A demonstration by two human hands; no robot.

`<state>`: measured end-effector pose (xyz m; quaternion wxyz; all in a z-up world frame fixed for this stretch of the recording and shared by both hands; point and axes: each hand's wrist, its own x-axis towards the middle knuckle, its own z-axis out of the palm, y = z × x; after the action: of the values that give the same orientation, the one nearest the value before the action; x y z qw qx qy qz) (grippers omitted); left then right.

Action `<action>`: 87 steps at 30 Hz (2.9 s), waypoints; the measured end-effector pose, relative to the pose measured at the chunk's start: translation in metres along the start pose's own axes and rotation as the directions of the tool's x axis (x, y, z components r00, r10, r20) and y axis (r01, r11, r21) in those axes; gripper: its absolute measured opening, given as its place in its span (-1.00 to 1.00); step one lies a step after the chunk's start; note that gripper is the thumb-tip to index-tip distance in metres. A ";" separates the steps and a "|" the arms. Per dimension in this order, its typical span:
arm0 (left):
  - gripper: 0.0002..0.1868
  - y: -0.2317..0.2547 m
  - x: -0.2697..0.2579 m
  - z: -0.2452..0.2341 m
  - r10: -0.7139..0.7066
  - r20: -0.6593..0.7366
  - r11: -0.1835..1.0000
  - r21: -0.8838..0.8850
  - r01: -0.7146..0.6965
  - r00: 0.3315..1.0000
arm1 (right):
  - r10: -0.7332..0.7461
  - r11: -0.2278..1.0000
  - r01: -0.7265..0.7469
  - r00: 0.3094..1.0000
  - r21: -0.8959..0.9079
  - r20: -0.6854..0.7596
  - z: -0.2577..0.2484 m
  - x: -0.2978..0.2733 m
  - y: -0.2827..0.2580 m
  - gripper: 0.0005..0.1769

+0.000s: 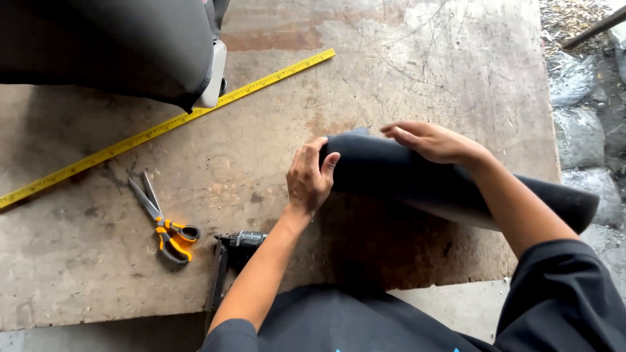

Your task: Trimming excess vinyl material from a motorcycle seat frame after stapling it in place.

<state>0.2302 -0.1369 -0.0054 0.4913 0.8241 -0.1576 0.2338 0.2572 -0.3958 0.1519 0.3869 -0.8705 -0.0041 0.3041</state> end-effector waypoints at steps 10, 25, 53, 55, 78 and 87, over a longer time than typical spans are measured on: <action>-0.56 -0.006 -0.029 -0.001 -0.217 -0.034 0.974 0.063 0.218 0.976 | 0.126 0.987 -0.153 0.931 0.051 0.341 0.034 0.094 -0.013 -0.40; -0.69 0.002 -0.151 -0.106 -0.373 0.405 0.881 -0.127 0.455 0.835 | -0.304 0.942 0.282 0.947 -0.180 -0.108 0.255 -0.012 0.063 -0.58; -0.74 -0.003 -0.186 -0.114 -0.553 0.562 0.824 0.262 0.502 0.615 | -0.408 0.890 0.146 0.677 -0.431 -0.613 0.375 -0.037 0.094 -0.60; -0.70 -0.008 -0.189 -0.118 -0.488 0.567 0.860 0.183 0.476 0.664 | -0.405 0.898 0.158 0.661 -0.411 -0.631 0.368 -0.038 0.094 -0.50; 0.10 -0.053 -0.228 -0.174 -0.941 0.283 0.339 0.743 0.577 0.188 | -0.499 0.840 0.116 0.549 -0.530 -0.671 0.410 -0.038 0.098 -0.64; -0.56 -0.082 -0.148 -0.282 -0.884 0.458 0.433 0.725 0.535 0.094 | -0.489 0.832 0.076 0.568 -0.550 -0.662 0.398 -0.043 0.086 -0.54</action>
<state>0.0811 0.1548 -0.0307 0.2373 0.8675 0.1185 -0.4209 -0.0092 -0.1991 -0.0891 0.1751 -0.9659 -0.0520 -0.1835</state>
